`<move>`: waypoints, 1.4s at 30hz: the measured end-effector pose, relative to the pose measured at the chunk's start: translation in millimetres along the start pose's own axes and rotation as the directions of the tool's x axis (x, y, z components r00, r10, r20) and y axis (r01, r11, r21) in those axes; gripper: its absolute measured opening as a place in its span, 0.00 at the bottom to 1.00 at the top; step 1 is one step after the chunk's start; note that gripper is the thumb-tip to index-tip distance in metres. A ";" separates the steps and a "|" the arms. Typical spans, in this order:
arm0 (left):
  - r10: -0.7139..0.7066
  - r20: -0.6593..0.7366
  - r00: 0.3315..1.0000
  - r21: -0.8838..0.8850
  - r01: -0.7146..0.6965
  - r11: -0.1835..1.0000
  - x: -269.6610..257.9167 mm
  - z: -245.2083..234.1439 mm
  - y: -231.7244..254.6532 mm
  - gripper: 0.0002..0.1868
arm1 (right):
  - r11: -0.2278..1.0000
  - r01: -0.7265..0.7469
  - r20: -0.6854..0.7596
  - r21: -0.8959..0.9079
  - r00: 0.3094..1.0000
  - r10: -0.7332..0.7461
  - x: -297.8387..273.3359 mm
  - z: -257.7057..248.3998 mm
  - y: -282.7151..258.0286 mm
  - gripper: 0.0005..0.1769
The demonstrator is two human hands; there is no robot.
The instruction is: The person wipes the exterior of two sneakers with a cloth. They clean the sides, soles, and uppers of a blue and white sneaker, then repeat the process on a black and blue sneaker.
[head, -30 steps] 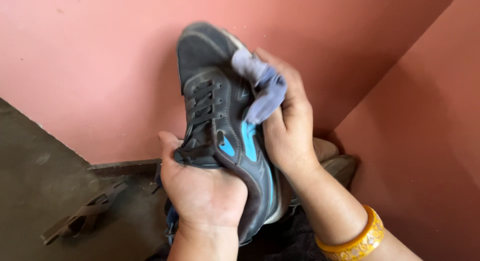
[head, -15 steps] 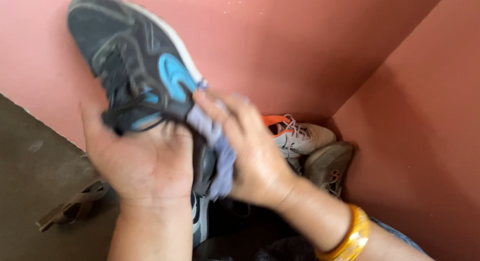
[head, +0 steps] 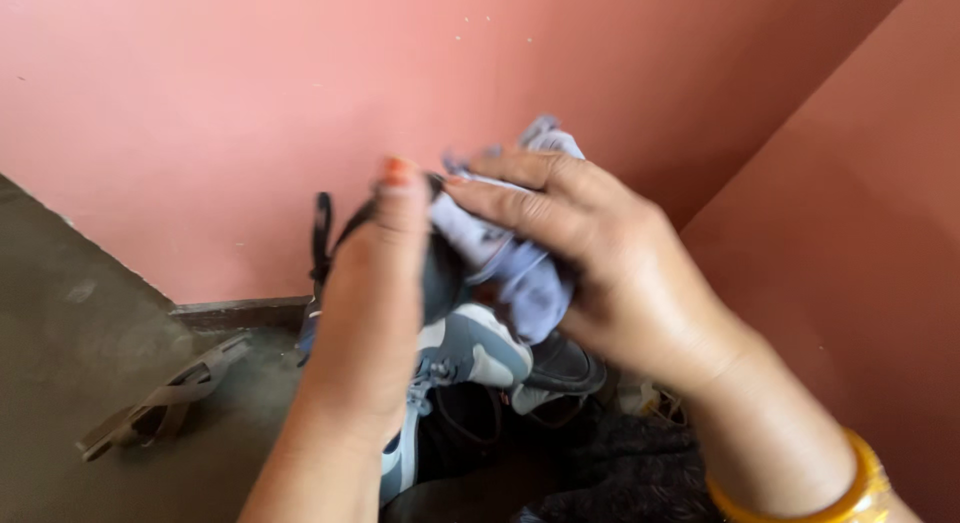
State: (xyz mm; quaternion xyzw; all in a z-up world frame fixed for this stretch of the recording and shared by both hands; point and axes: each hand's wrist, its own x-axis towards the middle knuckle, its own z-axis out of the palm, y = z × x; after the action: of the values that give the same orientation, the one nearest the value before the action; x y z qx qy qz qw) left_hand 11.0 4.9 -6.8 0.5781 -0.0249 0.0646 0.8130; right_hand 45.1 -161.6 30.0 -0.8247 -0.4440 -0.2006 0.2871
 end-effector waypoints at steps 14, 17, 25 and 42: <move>0.230 -0.007 0.973 -0.363 -0.217 0.906 -9.6 35.1 -10.7 0.43 | 0.937 -0.227 -0.367 -0.266 0.922 0.119 3.5 20.4 -9.1 0.14; 0.200 -0.085 0.976 -0.583 -0.211 0.785 -2.5 12.8 -5.4 0.44 | 0.897 0.032 -0.266 -0.440 0.950 -0.165 14.2 35.0 -26.9 0.30; -0.089 -0.249 0.964 -0.771 -0.143 0.620 19.6 11.4 -29.8 0.42 | 0.978 -0.114 -0.267 -0.174 0.962 0.064 -4.2 49.0 13.3 0.33; -0.379 -0.206 0.902 -0.631 0.173 0.756 45.4 -35.3 -35.7 0.25 | 0.529 -0.178 -0.087 0.830 0.895 0.437 -26.9 79.6 61.9 0.17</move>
State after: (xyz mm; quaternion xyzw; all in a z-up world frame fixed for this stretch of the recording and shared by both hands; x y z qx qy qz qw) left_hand 59.5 30.0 -46.7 0.2703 0.1755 0.0243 0.9463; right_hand 89.5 -153.6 -64.1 -0.6320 -0.2854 -0.0397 0.7194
